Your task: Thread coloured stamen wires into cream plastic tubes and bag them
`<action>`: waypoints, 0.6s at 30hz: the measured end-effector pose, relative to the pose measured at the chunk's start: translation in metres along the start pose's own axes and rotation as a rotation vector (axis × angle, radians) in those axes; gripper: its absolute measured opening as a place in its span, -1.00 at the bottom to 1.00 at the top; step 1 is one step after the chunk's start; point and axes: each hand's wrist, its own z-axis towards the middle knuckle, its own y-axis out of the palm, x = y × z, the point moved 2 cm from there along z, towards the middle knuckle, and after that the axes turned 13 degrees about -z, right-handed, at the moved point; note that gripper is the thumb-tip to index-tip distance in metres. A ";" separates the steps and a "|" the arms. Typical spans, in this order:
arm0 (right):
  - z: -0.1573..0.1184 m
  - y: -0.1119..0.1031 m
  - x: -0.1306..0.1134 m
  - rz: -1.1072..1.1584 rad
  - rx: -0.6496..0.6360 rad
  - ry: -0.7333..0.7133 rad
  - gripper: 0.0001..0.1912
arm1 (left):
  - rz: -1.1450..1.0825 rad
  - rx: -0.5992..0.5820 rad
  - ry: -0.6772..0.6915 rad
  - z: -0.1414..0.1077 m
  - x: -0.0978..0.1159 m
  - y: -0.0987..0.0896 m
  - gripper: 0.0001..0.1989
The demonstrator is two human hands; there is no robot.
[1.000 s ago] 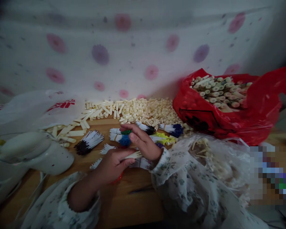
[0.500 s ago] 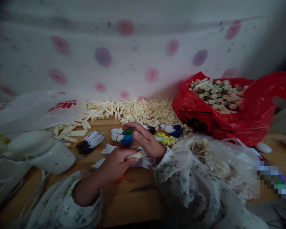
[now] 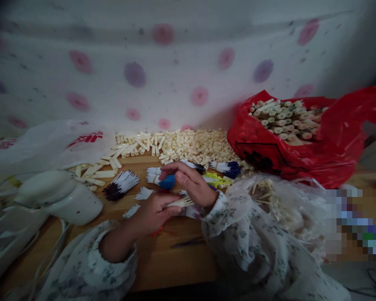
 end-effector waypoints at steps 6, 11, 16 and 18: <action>0.010 -0.023 -0.013 -0.554 0.137 -0.174 -0.71 | -0.258 0.206 -0.066 -0.001 0.001 -0.007 -0.71; 0.013 -0.017 -0.016 -0.905 -0.027 -0.331 -0.63 | -0.581 0.161 -0.167 -0.005 -0.002 -0.004 -0.61; 0.011 -0.002 -0.009 -1.016 0.134 -0.271 -0.58 | -0.361 0.262 -0.041 -0.005 0.005 -0.004 -0.72; 0.010 0.001 -0.006 -1.032 0.177 -0.242 -0.57 | -0.206 0.338 -0.026 -0.005 0.006 -0.004 -0.74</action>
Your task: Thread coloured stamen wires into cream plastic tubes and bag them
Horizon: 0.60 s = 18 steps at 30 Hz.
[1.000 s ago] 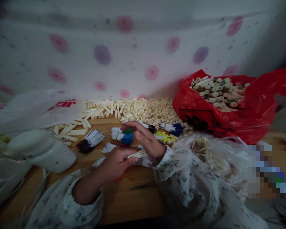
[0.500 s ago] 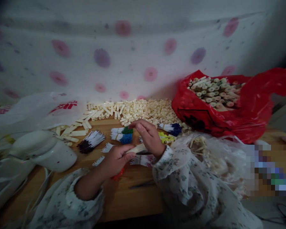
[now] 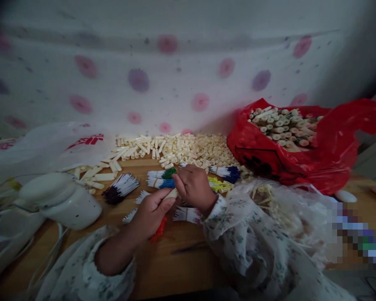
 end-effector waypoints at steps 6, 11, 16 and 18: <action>-0.004 0.003 0.002 0.004 -0.011 0.027 -0.56 | 0.134 -0.007 0.028 -0.001 -0.002 0.002 -0.73; -0.008 0.008 0.004 -0.059 -0.043 0.123 -0.57 | 0.289 0.054 0.026 0.001 0.001 -0.001 -0.74; -0.003 -0.002 0.003 0.011 -0.062 0.011 -0.58 | -0.115 -0.080 -0.081 0.005 0.001 -0.004 -0.72; 0.003 -0.013 0.000 0.018 -0.113 -0.194 -0.68 | -0.388 -0.087 -0.198 0.005 -0.002 -0.005 -0.68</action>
